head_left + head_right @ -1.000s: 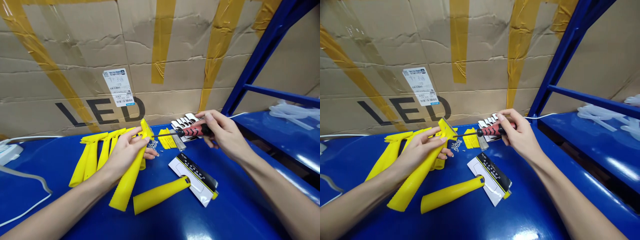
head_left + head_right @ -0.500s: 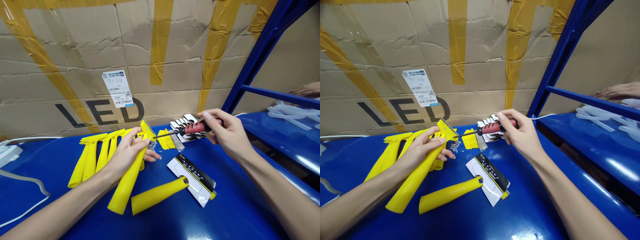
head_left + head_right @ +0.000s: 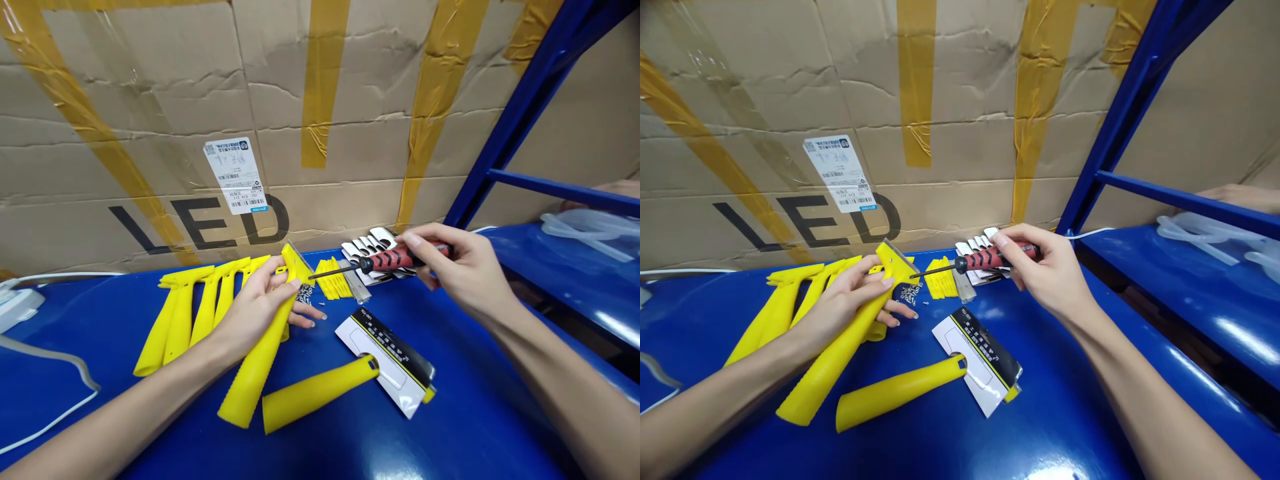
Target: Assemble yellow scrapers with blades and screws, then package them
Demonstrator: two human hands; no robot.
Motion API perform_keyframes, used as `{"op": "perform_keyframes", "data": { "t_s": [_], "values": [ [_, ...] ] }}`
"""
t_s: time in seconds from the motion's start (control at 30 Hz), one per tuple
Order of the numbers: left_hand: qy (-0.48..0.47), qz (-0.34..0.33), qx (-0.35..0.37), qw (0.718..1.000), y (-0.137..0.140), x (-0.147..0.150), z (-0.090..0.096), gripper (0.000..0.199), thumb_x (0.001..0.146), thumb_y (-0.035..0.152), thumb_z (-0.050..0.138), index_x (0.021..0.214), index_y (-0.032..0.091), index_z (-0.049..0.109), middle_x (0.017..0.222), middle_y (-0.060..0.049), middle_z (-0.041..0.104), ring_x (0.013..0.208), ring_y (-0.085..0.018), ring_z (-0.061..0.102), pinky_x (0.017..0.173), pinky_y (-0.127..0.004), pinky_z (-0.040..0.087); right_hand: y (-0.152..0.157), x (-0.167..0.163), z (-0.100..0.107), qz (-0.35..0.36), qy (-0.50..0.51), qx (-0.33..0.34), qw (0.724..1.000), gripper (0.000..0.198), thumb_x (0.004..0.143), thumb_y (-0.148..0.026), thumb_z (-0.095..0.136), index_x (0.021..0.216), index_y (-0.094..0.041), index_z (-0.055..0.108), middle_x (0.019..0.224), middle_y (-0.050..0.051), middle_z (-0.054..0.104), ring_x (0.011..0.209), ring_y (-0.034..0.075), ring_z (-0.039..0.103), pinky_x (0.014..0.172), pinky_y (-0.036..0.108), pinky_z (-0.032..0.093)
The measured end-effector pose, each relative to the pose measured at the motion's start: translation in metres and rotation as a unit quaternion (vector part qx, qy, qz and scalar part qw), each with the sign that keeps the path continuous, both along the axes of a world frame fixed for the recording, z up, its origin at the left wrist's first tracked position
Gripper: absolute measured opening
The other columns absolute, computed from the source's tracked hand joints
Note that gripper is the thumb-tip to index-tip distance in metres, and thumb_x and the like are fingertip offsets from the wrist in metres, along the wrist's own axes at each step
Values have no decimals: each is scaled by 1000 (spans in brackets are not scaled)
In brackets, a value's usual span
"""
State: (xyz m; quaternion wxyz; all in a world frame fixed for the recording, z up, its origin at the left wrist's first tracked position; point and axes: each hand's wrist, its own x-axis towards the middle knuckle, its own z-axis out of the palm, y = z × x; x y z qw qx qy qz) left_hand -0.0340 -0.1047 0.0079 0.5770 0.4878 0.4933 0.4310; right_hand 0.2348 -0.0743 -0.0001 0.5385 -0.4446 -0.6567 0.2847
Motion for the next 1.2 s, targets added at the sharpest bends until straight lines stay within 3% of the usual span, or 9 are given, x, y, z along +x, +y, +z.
{"op": "perform_keyframes", "data": {
  "t_s": [0.1, 0.23, 0.33, 0.4, 0.47, 0.6, 0.93, 1.03, 1.2],
  "values": [
    [0, 7, -2, 1000, 0, -1, 1, 62, 94, 13, 56, 146, 15, 25, 125, -21, 56, 72, -25, 78, 57, -28, 62, 0, -2, -1, 24, 28, 15, 999, 35, 80, -39, 77, 112, -29, 68, 102, 4, 74, 66, 17, 65, 53, 30, 50],
    [-11, 13, 1, 1000, -1, -1, 2, 63, 93, 13, 58, 147, 16, 26, 127, -22, 56, 75, -27, 78, 57, -30, 64, -2, -2, -1, 0, 23, -1, 1000, 27, 87, -45, 68, 105, -25, 71, 88, 6, 74, 53, 15, 60, 44, 28, 43],
    [-17, -1, 3, 1000, -1, -2, 0, 58, 92, 15, 59, 144, 15, 31, 121, -19, 59, 75, -27, 78, 57, -29, 64, -3, -3, 1, 25, 46, 15, 999, 41, 79, -41, 77, 117, -30, 67, 105, 6, 74, 69, 20, 67, 52, 31, 50],
    [-15, -9, -3, 1000, -1, -2, -2, 55, 93, 15, 58, 142, 14, 33, 116, -17, 60, 75, -28, 78, 59, -29, 64, -3, -3, 2, 13, 39, 0, 999, 33, 83, -45, 72, 111, -29, 69, 98, 6, 74, 60, 17, 64, 49, 31, 48],
    [-12, -8, -10, 1000, 0, -2, -4, 59, 94, 13, 57, 145, 15, 29, 111, -14, 61, 76, -28, 78, 61, -30, 64, -3, -3, 2, -6, 17, -6, 1000, 26, 87, -46, 68, 103, -26, 73, 88, 5, 74, 53, 16, 61, 45, 30, 45],
    [-22, 6, -13, 1000, 1, -2, -6, 71, 94, 12, 56, 152, 17, 17, 104, -11, 61, 76, -28, 78, 63, -32, 65, -2, -2, 2, 26, 30, 12, 999, 41, 79, -40, 77, 118, -30, 67, 105, 6, 74, 80, 22, 70, 57, 32, 53],
    [-27, -1, -18, 999, 0, -1, -5, 77, 93, 12, 58, 155, 17, 12, 96, -9, 64, 74, -28, 78, 62, -33, 64, -3, -3, 3, -4, 9, -6, 1000, 23, 85, -45, 71, 96, -25, 71, 79, 4, 72, 63, 18, 66, 46, 28, 44],
    [-18, 1, -20, 1000, -1, -1, -4, 77, 94, 12, 56, 155, 16, 10, 99, -10, 64, 74, -29, 78, 62, -33, 64, -3, -1, 3, 43, 36, 20, 998, 34, 79, -36, 77, 111, -28, 68, 100, 4, 74, 80, 21, 69, 57, 30, 51],
    [-9, 1, -22, 1000, 0, -1, -3, 74, 95, 10, 54, 155, 15, 11, 95, -8, 63, 73, -28, 78, 60, -30, 64, -2, 0, 3, 4, -15, -7, 1000, 20, 88, -41, 66, 93, -23, 73, 84, 4, 73, 44, 10, 51, 44, 28, 40]
  ]
}}
